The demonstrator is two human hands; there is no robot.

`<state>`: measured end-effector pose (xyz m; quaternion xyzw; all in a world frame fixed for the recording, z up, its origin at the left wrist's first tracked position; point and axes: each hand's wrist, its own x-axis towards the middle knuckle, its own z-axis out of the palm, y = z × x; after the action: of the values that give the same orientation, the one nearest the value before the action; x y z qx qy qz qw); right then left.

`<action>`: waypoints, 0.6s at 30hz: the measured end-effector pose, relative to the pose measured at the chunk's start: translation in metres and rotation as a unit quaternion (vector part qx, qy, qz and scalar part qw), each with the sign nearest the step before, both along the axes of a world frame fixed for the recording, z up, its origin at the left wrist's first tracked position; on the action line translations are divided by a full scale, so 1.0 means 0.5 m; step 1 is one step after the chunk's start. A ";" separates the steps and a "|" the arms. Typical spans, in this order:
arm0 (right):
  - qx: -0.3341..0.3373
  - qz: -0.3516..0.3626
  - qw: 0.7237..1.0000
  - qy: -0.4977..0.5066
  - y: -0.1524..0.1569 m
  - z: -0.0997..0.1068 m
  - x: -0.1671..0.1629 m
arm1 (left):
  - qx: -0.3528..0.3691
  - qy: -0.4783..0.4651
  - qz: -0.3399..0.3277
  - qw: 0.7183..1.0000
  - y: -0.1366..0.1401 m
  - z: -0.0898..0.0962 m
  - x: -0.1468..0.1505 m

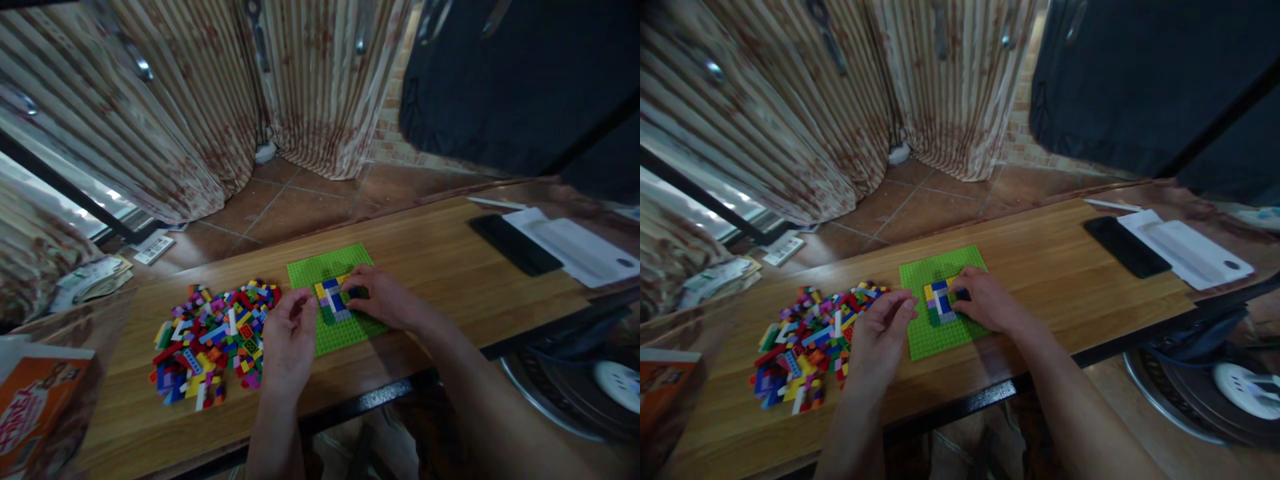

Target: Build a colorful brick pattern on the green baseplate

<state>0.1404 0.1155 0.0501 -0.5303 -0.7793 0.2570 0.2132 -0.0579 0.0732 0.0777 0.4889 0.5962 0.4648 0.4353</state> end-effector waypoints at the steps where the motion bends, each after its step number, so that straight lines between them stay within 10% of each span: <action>1: 0.001 -0.002 1.000 0.005 0.000 0.000 0.001 | 0.002 -0.005 0.004 1.000 -0.001 0.001 0.002; 18: 0.068 0.141 0.984 0.085 -0.035 -0.002 -0.196 | 0.066 -0.177 0.046 0.981 -0.025 0.027 0.014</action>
<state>0.0426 0.0982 0.0490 -0.3756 -0.8411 0.2746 0.2759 -0.0508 0.0608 0.0913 0.3982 0.4995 0.6023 0.4788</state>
